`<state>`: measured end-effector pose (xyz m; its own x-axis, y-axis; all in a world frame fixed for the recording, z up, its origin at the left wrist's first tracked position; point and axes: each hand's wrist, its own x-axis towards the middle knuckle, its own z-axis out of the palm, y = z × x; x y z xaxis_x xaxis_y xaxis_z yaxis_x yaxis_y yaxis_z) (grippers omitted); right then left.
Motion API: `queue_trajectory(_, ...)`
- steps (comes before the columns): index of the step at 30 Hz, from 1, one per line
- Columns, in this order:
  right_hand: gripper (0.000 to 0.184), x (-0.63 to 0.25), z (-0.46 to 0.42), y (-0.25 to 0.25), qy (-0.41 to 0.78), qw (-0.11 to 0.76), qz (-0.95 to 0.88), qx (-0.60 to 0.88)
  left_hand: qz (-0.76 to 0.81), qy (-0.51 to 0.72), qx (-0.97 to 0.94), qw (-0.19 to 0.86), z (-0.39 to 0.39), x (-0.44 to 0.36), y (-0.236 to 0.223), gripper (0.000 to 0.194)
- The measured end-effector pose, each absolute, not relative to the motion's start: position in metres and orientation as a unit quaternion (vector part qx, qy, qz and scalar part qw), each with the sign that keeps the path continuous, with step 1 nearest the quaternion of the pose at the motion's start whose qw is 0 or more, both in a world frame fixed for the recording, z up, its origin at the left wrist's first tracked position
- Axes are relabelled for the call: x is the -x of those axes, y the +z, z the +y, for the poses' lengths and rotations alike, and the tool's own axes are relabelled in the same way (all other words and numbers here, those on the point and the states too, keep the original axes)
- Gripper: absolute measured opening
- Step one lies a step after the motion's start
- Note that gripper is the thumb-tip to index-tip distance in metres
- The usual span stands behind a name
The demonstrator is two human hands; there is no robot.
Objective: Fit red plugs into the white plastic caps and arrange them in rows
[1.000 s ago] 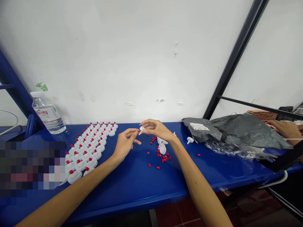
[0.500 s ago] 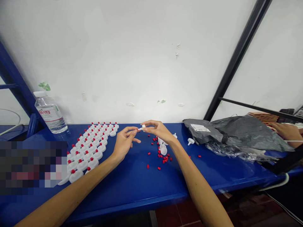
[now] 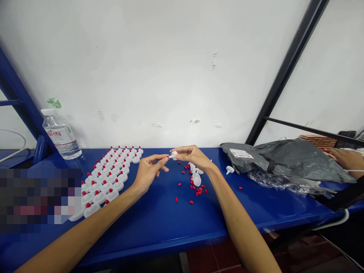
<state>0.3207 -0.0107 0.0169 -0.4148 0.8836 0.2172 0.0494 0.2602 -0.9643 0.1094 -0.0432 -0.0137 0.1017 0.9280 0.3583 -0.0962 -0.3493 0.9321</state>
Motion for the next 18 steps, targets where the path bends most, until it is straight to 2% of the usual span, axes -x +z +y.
queue_trajectory(5, 0.039, -0.319, -0.011, 0.016, 0.497, 0.411, -0.677, 0.353, 0.363, 0.575, -0.593, 0.431, -0.044, -0.109, -0.013, 0.035)
queue_trajectory(12, 0.039, -0.313, -0.011, 0.011, 0.513, 0.415, -0.671, 0.338, 0.340, 0.620, -0.599, 0.375, -0.047, -0.110, -0.009, 0.021)
queue_trajectory(18, 0.039, -0.312, -0.008, 0.004, 0.550, 0.412, -0.651, 0.323, 0.342, 0.617, -0.611, 0.359, -0.050, -0.109, -0.008, 0.017)
